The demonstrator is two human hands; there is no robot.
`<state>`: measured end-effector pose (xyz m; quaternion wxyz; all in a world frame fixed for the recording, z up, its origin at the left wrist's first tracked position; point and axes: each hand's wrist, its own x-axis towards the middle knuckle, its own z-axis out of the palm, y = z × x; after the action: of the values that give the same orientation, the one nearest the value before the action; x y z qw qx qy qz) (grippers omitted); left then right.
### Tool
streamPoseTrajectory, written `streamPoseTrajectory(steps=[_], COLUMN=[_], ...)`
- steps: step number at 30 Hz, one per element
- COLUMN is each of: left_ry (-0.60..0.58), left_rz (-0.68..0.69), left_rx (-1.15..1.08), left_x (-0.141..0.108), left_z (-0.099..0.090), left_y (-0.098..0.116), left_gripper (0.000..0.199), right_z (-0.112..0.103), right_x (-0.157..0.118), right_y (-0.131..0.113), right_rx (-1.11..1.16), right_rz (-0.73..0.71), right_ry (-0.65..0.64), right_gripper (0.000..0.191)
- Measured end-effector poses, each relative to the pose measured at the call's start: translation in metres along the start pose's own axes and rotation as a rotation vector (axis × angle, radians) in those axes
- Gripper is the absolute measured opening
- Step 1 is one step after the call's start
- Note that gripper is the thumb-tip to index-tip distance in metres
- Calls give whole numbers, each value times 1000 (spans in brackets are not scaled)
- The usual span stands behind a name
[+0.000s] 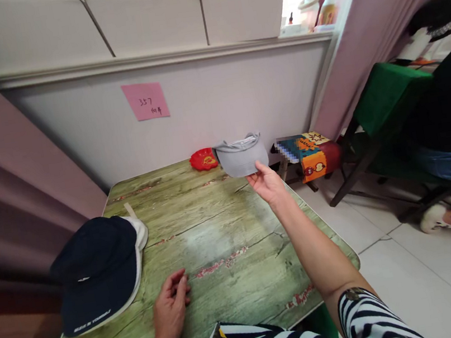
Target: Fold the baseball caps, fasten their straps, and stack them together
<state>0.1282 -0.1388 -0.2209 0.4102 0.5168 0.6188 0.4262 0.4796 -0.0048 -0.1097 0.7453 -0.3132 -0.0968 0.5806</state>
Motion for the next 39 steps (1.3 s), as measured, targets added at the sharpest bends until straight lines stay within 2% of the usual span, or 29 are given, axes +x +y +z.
streamPoseTrajectory(steps=[3,5,7,8,10,13,17,25,28,31,33,35,37,39], left_ry=[10,13,7,4,0,0,-10,-18,-10,-6,-1,2,2,9], left_rz=[1,5,12,16,22,33,44,58,67,74,88,99,102,100], left_rx=[18,27,36,43,63,90,111,82,53,23,24,40,49,38], left_x=[0,0,0,1,2,3,2,1,-3,-7,-8,-8,-9,-11], left_z=[0,0,0,0,0,0,1,1,2,3,3,2,2,3], left_y=[1,1,0,-1,-3,-5,-5,-11,-12,-11,-12,-13,-16,-20], left_gripper=[58,58,58,57,56,54,52,48,45,41,39,37,37,37], right_z=[-32,-62,-93,-107,-132,-157,-168,-158,-165,-177,-181,-178,-167,-149], right_x=[3,-3,-12,-19,-32,-48,-58,-63,-80,-107,-125,-137,-141,-136], right_y=[-10,-7,0,4,12,19,26,39,47,63,76,88,100,112], right_rx=[-11,-54,-113,-123,-135,-163,-206,-319,-356,-491,-737,-1025,-1259,-1417], right_rz=[-1,20,19,20,31,73,94,-64,-137,-282,-327,-305,-285,-310], right_ry=[93,245,450,498,543,518,468,497,454,467,364,148,-75,-233], right_gripper=[11,13,11,11,9,4,13,14,19,33,37,36,33,31])
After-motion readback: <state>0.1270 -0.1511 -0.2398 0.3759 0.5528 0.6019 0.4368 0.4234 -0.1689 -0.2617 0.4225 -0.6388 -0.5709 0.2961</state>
